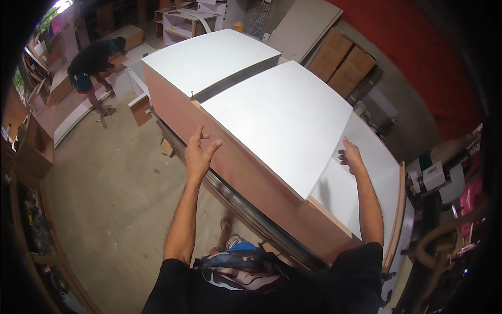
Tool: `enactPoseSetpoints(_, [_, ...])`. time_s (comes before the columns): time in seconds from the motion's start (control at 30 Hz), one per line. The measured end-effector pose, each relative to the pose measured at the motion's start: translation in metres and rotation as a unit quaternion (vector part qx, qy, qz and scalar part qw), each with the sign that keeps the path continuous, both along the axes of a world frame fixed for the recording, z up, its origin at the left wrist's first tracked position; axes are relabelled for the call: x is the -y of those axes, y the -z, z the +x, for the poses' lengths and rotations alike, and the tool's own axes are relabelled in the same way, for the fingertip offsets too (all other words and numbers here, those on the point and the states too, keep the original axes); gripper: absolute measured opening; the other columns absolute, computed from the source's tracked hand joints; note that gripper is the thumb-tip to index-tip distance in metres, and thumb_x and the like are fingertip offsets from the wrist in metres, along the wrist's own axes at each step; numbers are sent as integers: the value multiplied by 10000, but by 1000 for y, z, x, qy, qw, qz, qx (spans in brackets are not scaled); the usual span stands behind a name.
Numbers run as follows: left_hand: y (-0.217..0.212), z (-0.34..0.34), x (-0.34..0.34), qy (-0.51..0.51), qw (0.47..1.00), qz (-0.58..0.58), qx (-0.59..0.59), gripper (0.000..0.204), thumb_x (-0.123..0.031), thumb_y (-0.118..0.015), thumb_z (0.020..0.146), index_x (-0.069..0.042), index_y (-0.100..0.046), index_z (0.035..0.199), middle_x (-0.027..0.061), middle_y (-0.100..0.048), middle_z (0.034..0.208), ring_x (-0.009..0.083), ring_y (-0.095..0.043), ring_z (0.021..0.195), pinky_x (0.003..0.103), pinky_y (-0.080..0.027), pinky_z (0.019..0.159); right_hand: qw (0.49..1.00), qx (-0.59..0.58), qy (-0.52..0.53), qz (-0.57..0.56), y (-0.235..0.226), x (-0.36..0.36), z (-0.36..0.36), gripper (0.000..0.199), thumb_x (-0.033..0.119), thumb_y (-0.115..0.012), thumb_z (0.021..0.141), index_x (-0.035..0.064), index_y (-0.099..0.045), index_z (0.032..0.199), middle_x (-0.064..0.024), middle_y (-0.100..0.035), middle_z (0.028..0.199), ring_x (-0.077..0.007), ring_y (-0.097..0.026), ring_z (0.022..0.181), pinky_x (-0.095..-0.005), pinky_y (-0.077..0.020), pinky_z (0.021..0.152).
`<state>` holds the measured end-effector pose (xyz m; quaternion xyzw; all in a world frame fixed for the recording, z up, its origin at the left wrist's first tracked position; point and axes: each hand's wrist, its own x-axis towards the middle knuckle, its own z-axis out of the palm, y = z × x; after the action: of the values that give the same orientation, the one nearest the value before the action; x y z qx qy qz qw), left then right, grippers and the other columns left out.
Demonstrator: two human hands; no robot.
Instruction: The person attaches panels and dividers to a cabinet structure using a hammer and a power drill, and then adjusts and aligns the cabinet components by hand on a workbench.
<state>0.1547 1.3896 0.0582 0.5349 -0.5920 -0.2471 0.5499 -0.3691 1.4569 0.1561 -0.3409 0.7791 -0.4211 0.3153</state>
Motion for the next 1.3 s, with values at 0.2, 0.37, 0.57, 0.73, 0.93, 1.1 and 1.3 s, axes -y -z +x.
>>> enactPoseSetpoints(0.2, [-11, 17, 65, 32, 998, -57, 24, 841, -377, -910, 775, -94, -551, 1481, 67, -641, 1071, 220, -621, 964, 357, -508, 848, 989, -1, 56, -135, 72, 60, -10, 668, 363, -510, 1067, -77, -376, 1552, -239, -461, 1570, -308, -415, 1472, -362, -314, 1207])
enactPoseSetpoints(0.37, [-10, 26, 81, 16, 999, -35, 6, 796, -318, -953, 716, -92, -604, 1394, 25, -607, 1054, 142, -566, 889, 283, -463, 738, 965, 159, 68, -195, 75, 58, -4, 563, 313, -476, 1089, -82, -469, 1490, -179, -558, 1475, -262, -602, 1282, -344, -479, 1086])
enactPoseSetpoints(0.57, [-2, 19, 94, 87, 985, 18, -148, 734, -130, -928, 731, -63, -578, 1373, -5, -545, 1119, 89, -496, 913, 212, -440, 746, 973, 31, 172, -152, 49, 53, 24, 587, 328, -490, 1089, -95, -458, 1494, -210, -531, 1503, -280, -536, 1366, -355, -408, 1154])
enactPoseSetpoints(0.73, [-2, 13, 105, 87, 965, 23, -248, 762, -5, -923, 679, -59, -567, 1350, 6, -515, 1189, 112, -485, 1047, 239, -461, 884, 973, -8, 189, -133, 45, 54, 29, 584, 340, -510, 1084, -97, -487, 1472, -222, -537, 1490, -290, -525, 1370, -362, -390, 1162])
enactPoseSetpoints(0.93, [10, 16, 108, 85, 967, -22, -238, 768, -135, -945, 748, -52, -546, 1398, 7, -505, 1174, 87, -463, 1027, 185, -421, 797, 971, -30, 199, -132, 40, 65, 32, 583, 355, -533, 1079, -99, -522, 1445, -236, -544, 1475, -302, -512, 1376, -371, -369, 1172])
enactPoseSetpoints(1.1, [12, 8, 104, 54, 967, -37, -246, 810, -194, -939, 775, -40, -508, 1444, 29, -528, 1272, 73, -467, 983, 188, -406, 715, 966, -105, 211, -103, 40, 75, 29, 539, 364, -553, 1074, -75, -598, 1384, -199, -565, 1367, -281, -523, 1290, -379, -375, 1141])
enactPoseSetpoints(1.3, [18, 2, 105, 10, 979, -82, -185, 774, -210, -903, 825, -20, -486, 1448, 52, -535, 1275, 48, -436, 788, 184, -353, 633, 961, -173, 201, -82, 42, 80, 23, 482, 372, -560, 1070, -43, -680, 1284, -125, -536, 1198, -242, -517, 1140, -383, -390, 1078])
